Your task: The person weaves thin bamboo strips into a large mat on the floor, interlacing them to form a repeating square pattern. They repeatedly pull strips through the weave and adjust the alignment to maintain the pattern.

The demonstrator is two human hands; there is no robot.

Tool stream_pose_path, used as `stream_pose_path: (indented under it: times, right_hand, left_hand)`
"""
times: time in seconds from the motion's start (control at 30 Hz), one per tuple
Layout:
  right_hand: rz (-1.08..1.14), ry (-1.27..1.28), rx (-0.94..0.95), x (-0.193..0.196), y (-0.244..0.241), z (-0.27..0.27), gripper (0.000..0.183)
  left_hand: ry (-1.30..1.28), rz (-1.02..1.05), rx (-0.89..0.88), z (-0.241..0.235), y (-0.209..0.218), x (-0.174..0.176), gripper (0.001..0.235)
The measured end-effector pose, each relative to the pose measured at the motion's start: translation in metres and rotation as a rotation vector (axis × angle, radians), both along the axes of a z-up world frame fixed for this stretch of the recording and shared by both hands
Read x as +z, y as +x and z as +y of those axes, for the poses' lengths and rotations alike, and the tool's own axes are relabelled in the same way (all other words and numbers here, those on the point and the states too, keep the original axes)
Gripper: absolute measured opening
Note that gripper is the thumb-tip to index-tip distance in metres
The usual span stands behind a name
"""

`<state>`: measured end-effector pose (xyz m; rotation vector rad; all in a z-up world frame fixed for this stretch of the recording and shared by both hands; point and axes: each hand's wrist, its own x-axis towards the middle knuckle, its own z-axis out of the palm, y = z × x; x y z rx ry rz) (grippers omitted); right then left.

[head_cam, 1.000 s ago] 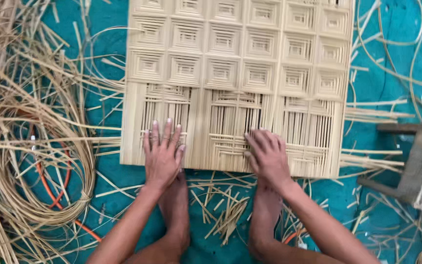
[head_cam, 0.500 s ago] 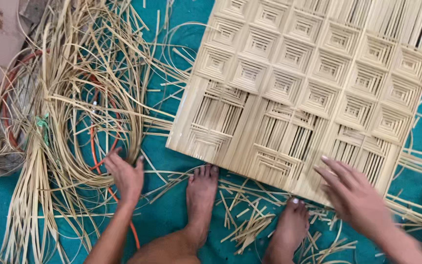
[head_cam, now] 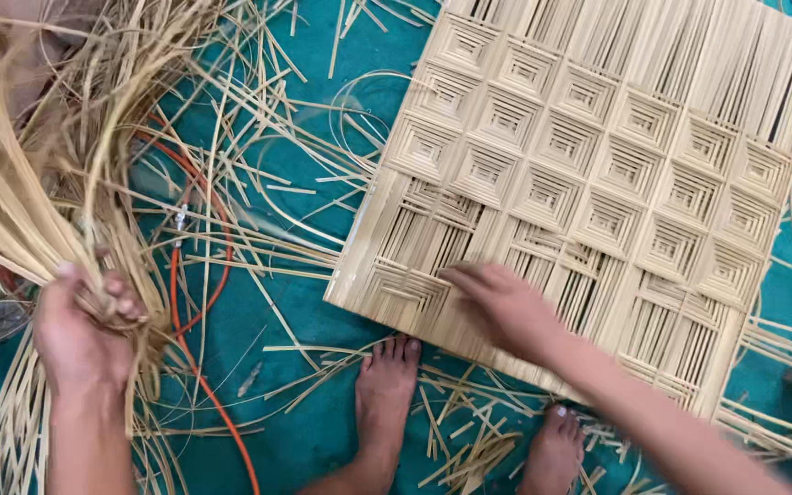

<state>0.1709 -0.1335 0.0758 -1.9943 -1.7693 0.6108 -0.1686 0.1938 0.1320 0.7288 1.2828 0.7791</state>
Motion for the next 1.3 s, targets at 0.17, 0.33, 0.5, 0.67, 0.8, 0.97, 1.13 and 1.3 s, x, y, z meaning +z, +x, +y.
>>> stream_pose_path:
  times: [0.17,0.33,0.5,0.67,0.8,0.97,1.13,1.3]
  right_hand:
    - [0.175,0.063,-0.247,-0.055,-0.078,0.060,0.039]
    - [0.756,0.145,-0.423,-0.050,-0.127,0.112,0.029]
    - [1.236,0.043,-0.837,-0.115,-0.161,0.126,0.023]
    - [1.307,0.111,-0.919,-0.156,-0.177,0.124,0.017]
    - [1.545,0.339,-0.988,-0.068,-0.153,0.129,0.010]
    - [1.170,0.477,-1.052,-0.055,0.021,0.049,0.010]
    - [1.253,0.733,-1.417,-0.017,0.087,-0.019,0.008]
    - [1.576,0.734,-1.151,0.019,-0.028,0.031,0.026]
  left_hand:
    - [-0.091,0.042,-0.190,-0.051,0.020,-0.051,0.032]
    - [-0.114,0.265,-0.335,-0.113,0.068,-0.074,0.033]
    - [-0.010,0.330,-0.496,-0.126,0.072,-0.114,0.024]
    - [0.049,0.410,-0.535,-0.131,0.072,-0.115,0.022]
    - [0.366,0.824,-0.675,-0.123,0.042,-0.130,0.034]
    - [0.522,1.280,-0.678,-0.037,-0.095,-0.200,0.024]
    - [0.493,1.504,-0.687,-0.009,-0.080,-0.150,0.069]
    - [0.384,0.750,-0.992,-0.136,0.120,-0.020,0.033]
